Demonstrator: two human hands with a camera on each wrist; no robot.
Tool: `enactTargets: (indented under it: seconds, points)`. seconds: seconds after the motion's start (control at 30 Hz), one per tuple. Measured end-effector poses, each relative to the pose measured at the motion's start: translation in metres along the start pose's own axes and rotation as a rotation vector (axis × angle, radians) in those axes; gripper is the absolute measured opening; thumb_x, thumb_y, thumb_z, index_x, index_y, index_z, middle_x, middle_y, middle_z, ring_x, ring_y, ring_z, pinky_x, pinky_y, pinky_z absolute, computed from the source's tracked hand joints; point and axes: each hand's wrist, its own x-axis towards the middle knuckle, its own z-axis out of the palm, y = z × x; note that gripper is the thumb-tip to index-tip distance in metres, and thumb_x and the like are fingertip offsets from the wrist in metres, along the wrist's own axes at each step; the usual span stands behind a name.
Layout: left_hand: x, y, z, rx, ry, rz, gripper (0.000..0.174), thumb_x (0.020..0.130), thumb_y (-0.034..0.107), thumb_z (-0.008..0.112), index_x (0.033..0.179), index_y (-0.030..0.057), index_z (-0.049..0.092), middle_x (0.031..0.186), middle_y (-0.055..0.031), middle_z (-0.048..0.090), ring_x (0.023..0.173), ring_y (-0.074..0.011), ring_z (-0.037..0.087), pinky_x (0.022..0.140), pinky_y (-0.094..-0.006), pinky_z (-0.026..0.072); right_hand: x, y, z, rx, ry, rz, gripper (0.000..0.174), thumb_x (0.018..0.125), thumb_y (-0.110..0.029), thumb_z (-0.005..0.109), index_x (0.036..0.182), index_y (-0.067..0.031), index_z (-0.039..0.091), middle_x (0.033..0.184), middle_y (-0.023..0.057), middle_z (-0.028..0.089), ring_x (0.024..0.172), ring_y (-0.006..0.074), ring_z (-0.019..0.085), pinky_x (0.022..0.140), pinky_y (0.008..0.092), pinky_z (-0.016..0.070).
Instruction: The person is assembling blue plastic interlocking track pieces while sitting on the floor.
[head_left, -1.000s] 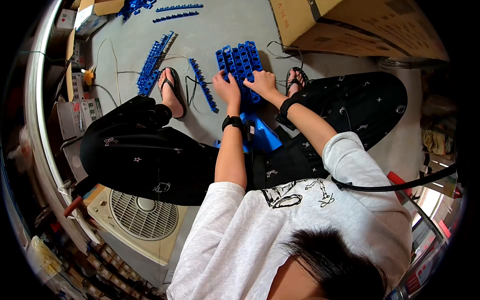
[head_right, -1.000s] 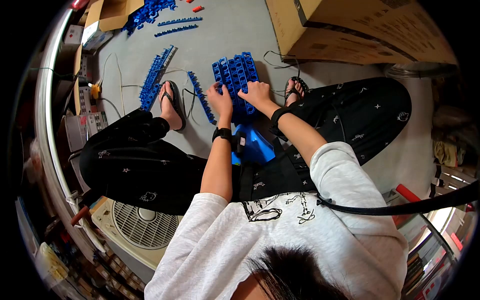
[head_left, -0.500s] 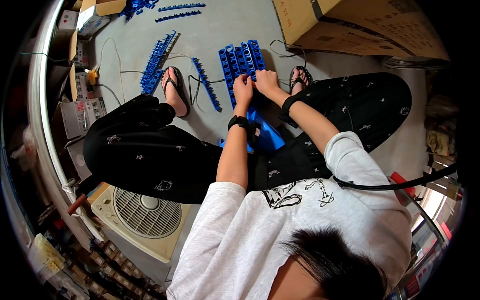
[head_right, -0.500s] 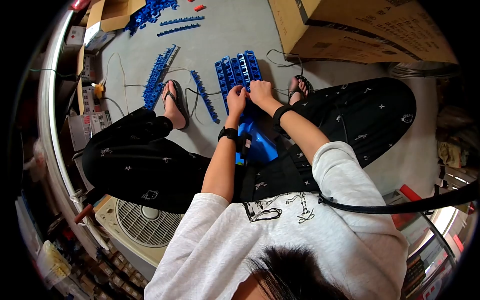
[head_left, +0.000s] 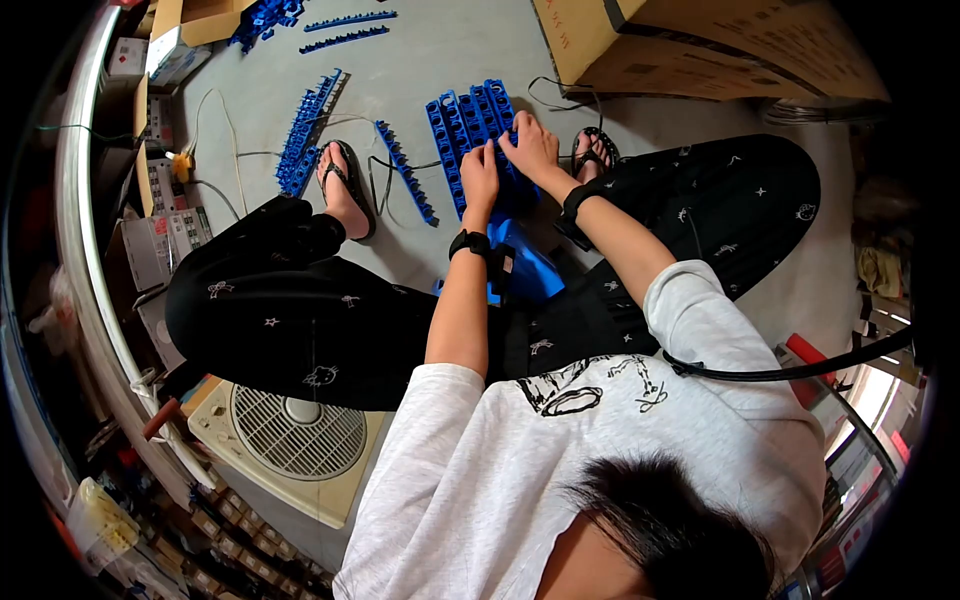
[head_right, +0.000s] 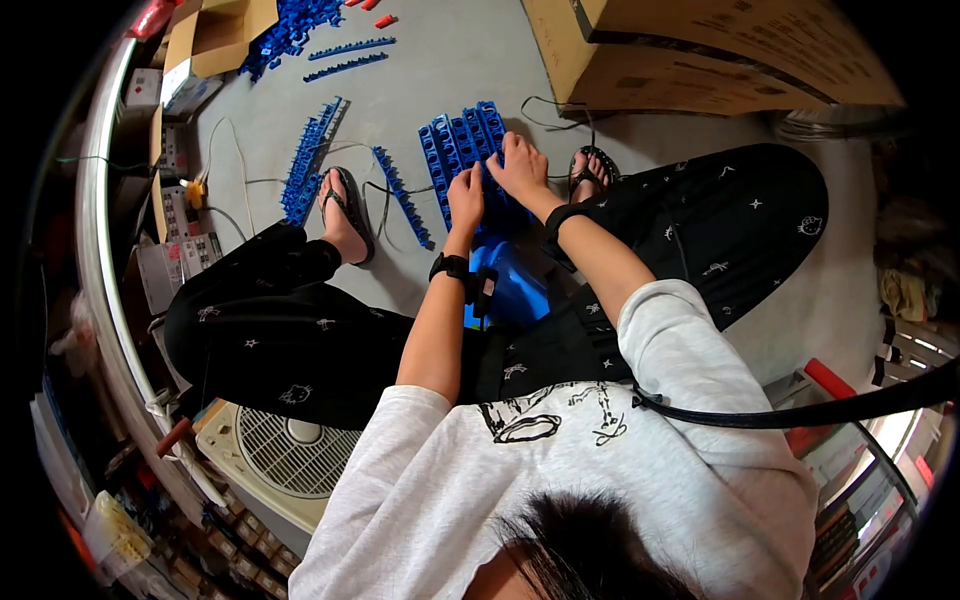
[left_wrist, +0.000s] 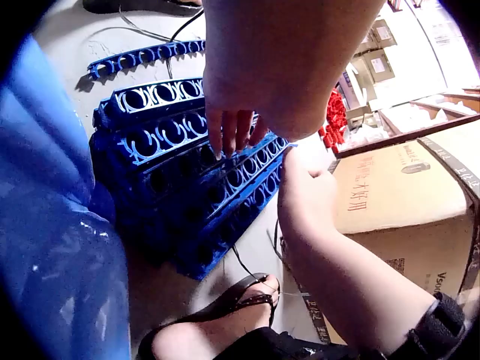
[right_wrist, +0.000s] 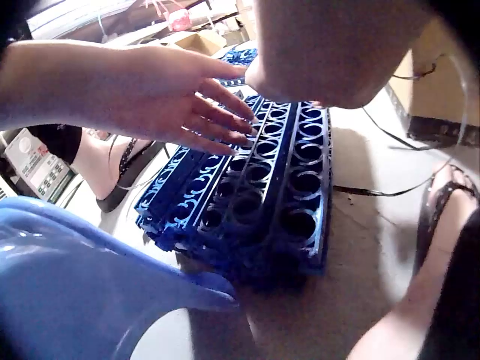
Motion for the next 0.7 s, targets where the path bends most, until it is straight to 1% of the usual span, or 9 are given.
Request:
enactTargets:
  seconds: [0.03,0.1,0.13,0.17,0.23,0.27,0.5,0.57,0.7]
  points:
    - [0.0,-0.003,0.002,0.042,0.034,0.012,0.037,0.083,0.031,0.051,0.085,-0.0051,0.06,0.074,-0.0188,0.06,0.07,-0.0255,0.06,0.063,-0.0314,0.0443,0.002,0.006,0.003,-0.005,0.002,0.002,0.027,0.074,-0.029,0.055,0.087,-0.0068,0.046,0.078,0.0109,0.055,0.071,0.0314,0.055,0.061,0.0417,0.044]
    - [-0.001,-0.007,0.004,0.041,0.035,-0.015,0.034,0.08,0.027,0.057,0.088,-0.0049,0.06,0.078,-0.018,0.061,0.072,-0.0256,0.06,0.066,-0.0313,0.0456,0.003,0.02,0.011,0.001,0.035,0.145,0.025,0.075,-0.028,0.053,0.084,-0.0059,0.046,0.083,0.0144,0.055,0.076,0.0315,0.056,0.063,0.0429,0.044]
    - [-0.003,-0.006,0.005,0.033,0.08,0.007,0.027,0.075,0.021,0.063,0.085,-0.0037,0.059,0.077,-0.0171,0.059,0.068,-0.0271,0.057,0.063,-0.0342,0.0451,0.002,0.027,0.014,0.004,-0.056,0.169,0.026,0.079,-0.031,0.051,0.086,-0.0061,0.049,0.086,0.0143,0.054,0.078,0.0329,0.056,0.066,0.0429,0.0443]
    - [-0.004,-0.005,0.006,0.029,0.076,0.009,0.027,0.075,0.021,0.063,0.085,-0.0037,0.059,0.077,-0.0171,0.059,0.068,-0.0271,0.057,0.063,-0.0342,0.0451,0.0,0.034,0.019,-0.001,-0.052,0.171,0.026,0.079,-0.031,0.051,0.086,-0.0061,0.049,0.086,0.0143,0.054,0.078,0.0329,0.056,0.066,0.0429,0.0443]
    - [-0.003,-0.006,0.005,0.071,0.011,-0.043,0.026,0.07,0.017,0.067,0.085,-0.0028,0.059,0.076,-0.0151,0.06,0.067,-0.0258,0.057,0.064,-0.0333,0.0456,-0.002,0.036,0.02,0.082,-0.231,0.197,0.03,0.081,-0.035,0.048,0.088,-0.0062,0.052,0.088,0.0139,0.054,0.08,0.0336,0.055,0.068,0.0433,0.0447]
    - [-0.003,-0.007,0.006,0.068,0.025,-0.034,0.026,0.067,0.015,0.069,0.084,-0.0019,0.059,0.077,-0.0135,0.06,0.068,-0.0243,0.058,0.064,-0.0331,0.0461,-0.004,0.037,0.022,0.053,-0.238,0.209,0.031,0.083,-0.036,0.045,0.088,-0.0064,0.054,0.089,0.0141,0.054,0.08,0.0344,0.055,0.07,0.0436,0.0447]
    - [0.002,-0.007,0.005,0.074,-0.023,-0.071,0.024,0.065,0.01,0.068,0.085,-0.0011,0.061,0.079,-0.0141,0.062,0.071,-0.0244,0.061,0.068,-0.0322,0.0476,-0.009,0.027,0.017,-0.077,-0.235,0.094,0.03,0.085,-0.03,0.042,0.083,-0.0027,0.054,0.087,0.0165,0.052,0.076,0.0345,0.056,0.067,0.0432,0.046]
    - [0.004,-0.006,0.005,0.114,-0.025,-0.085,0.024,0.065,0.009,0.068,0.086,-0.0015,0.062,0.079,-0.0132,0.064,0.069,-0.0199,0.063,0.067,-0.028,0.0486,-0.012,0.023,0.016,-0.092,-0.225,0.081,0.029,0.085,-0.028,0.042,0.082,-0.0021,0.054,0.087,0.0169,0.052,0.075,0.0344,0.056,0.066,0.0429,0.0463]
    - [0.003,-0.006,0.007,0.102,-0.017,-0.09,0.022,0.066,0.009,0.065,0.086,-0.0012,0.063,0.077,-0.0134,0.064,0.069,-0.02,0.063,0.067,-0.0277,0.0486,-0.015,0.019,0.013,-0.102,-0.205,0.065,0.026,0.085,-0.026,0.043,0.083,-0.0014,0.053,0.086,0.0169,0.051,0.075,0.0337,0.056,0.066,0.0422,0.0465]
